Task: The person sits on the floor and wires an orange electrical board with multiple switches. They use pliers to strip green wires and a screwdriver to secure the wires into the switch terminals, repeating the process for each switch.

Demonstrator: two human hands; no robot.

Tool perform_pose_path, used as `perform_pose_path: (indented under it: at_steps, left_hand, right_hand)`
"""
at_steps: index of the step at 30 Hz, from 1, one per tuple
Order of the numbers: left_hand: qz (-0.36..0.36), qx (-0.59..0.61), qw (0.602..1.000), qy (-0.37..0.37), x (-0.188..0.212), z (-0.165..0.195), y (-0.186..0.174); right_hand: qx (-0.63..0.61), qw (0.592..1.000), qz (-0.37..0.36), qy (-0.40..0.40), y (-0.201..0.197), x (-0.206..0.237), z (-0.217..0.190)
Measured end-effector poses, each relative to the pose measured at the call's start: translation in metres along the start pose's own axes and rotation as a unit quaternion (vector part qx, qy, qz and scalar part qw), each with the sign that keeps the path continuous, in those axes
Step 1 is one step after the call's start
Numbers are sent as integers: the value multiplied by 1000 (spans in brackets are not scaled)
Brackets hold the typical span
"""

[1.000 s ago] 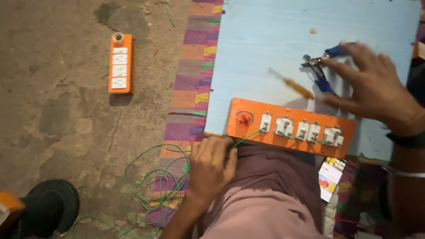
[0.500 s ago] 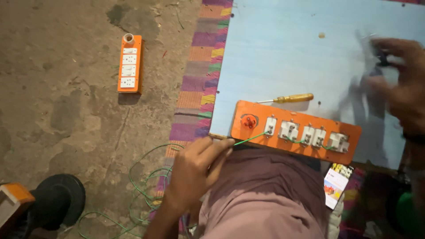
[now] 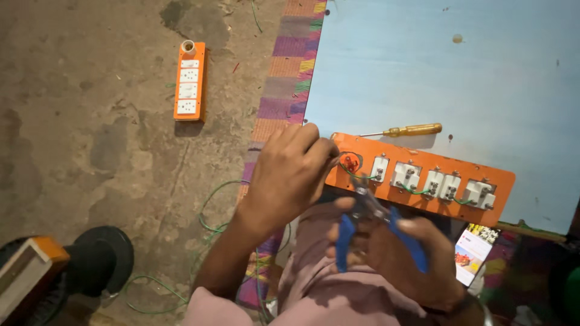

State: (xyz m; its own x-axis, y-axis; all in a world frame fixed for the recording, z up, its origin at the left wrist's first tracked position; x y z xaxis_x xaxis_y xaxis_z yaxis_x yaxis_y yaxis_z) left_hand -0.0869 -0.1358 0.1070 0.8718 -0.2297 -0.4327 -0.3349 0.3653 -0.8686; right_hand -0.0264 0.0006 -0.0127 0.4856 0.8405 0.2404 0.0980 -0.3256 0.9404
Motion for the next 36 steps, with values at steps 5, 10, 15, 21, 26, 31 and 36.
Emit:
perform_pose_path:
  at_steps: [5, 10, 15, 21, 26, 31, 36]
  left_hand:
    - [0, -1, 1000, -1, 2, 0, -1]
    - [1, -13, 1000, -5, 4, 1, 2]
    - [81, 22, 996, -31, 21, -4, -10]
    - [31, 182, 946, -266, 62, -31, 36]
    - [126, 132, 960, -211, 63, -7, 43]
    - [109, 208, 940, -246, 63, -1, 43]
    - [178, 278, 928, -170, 44, 26, 32]
  right_hand:
    - [-31, 999, -9, 7, 17, -33, 3]
    - [11, 998, 60, -31, -13, -29, 7]
    - [98, 990, 38, -99, -24, -12, 14]
    - [300, 945, 99, -85, -31, 44, -4]
    - [411, 887, 189, -93, -24, 66, -24]
    - [721, 615, 212, -239, 37, 65, -57]
    - [797, 445, 223, -341, 73, 58, -75]
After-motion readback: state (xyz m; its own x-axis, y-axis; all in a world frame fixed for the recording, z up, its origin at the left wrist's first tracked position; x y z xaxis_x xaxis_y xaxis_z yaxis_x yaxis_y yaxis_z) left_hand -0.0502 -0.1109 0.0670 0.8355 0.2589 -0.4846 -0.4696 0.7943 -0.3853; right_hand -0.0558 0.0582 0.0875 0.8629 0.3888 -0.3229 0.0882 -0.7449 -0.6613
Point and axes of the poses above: each hand's wrist, its own x-axis away from the middle knuckle, its own y-axis out of the palm, z = x × y, the point moved 10 cm from there along -x, towards the middle knuckle, and after that the axes turned 10 degrees about -x, right-handed, at the moved point
